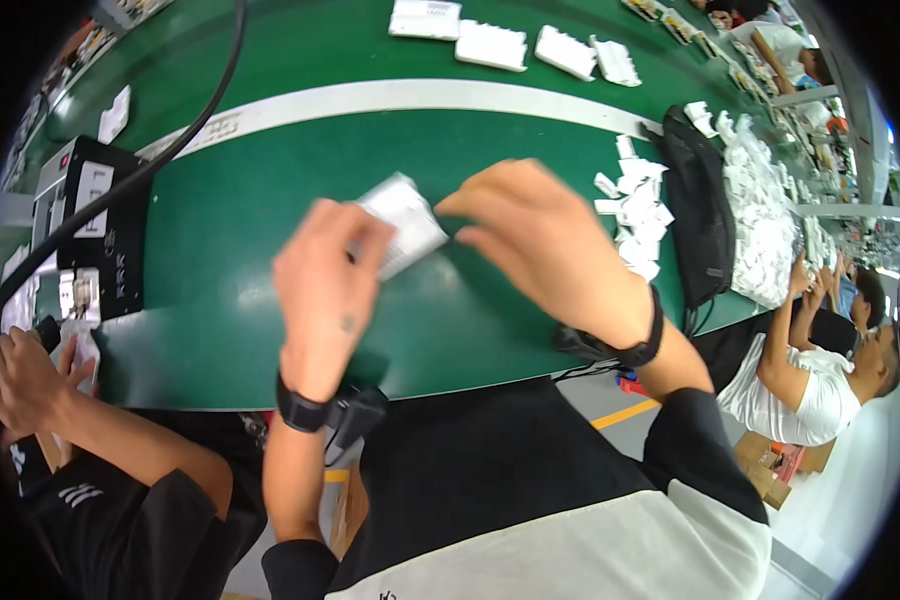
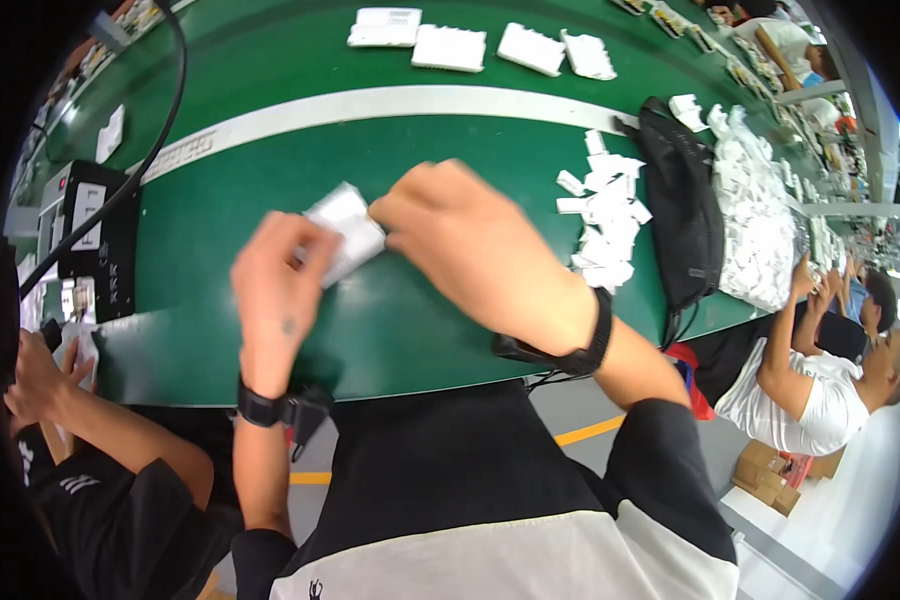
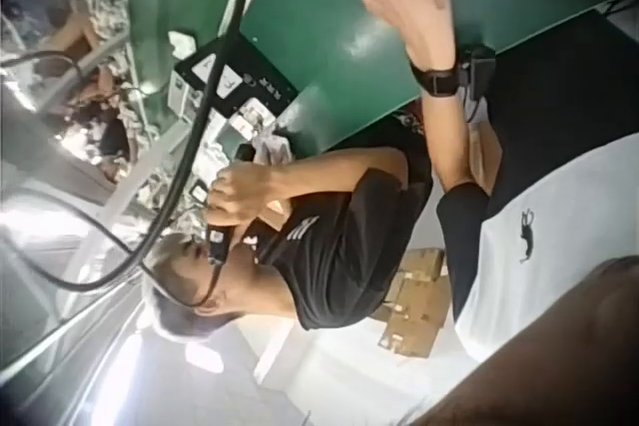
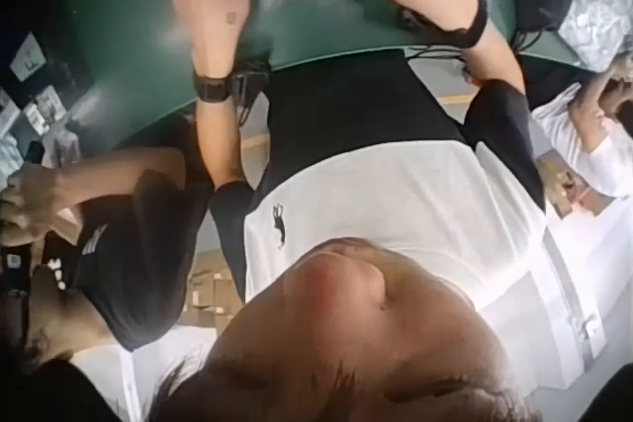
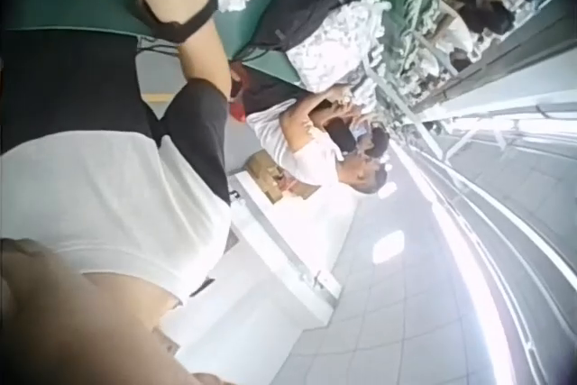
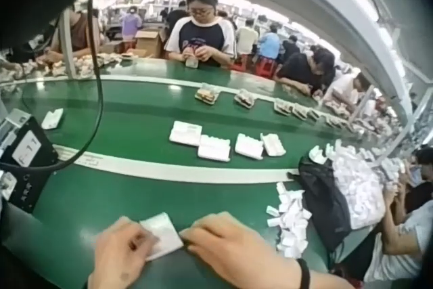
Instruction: The person picks up a white plastic housing and a small white component, fits the component into the housing by hand, and places the assembled unit onto the conveyor belt.
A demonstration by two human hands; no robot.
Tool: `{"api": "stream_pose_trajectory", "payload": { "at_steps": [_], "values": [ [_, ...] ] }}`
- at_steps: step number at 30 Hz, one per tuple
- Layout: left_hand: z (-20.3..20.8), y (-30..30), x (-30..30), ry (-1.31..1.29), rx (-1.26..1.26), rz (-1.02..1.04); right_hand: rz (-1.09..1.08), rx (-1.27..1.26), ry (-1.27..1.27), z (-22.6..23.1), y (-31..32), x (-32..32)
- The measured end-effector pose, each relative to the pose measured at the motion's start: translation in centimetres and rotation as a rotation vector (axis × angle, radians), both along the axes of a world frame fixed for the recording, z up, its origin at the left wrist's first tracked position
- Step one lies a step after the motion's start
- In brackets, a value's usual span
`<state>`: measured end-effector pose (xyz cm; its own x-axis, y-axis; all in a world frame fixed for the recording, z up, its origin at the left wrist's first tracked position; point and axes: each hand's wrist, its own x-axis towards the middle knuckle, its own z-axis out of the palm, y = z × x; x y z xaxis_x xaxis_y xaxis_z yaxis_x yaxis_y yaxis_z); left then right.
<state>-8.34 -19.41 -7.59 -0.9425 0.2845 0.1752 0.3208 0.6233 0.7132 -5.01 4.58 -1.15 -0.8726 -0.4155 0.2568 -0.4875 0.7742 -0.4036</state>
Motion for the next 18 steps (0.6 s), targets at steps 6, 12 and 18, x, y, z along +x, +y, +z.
{"api": "stream_pose_trajectory", "payload": {
  "at_steps": [6,12,18],
  "values": [
    [0.1,0.6,-5.1,-0.012,0.300,0.103,-0.584,0.032,-0.200,2.3,9.6,4.5],
    [-0.3,-4.2,-1.9,-0.017,0.103,0.166,-0.447,0.265,0.025,-3.5,11.8,4.1],
    [-1.3,-6.3,3.1,0.108,-0.013,0.192,-0.370,0.255,-0.016,-2.0,9.4,4.2]
  ]
}}
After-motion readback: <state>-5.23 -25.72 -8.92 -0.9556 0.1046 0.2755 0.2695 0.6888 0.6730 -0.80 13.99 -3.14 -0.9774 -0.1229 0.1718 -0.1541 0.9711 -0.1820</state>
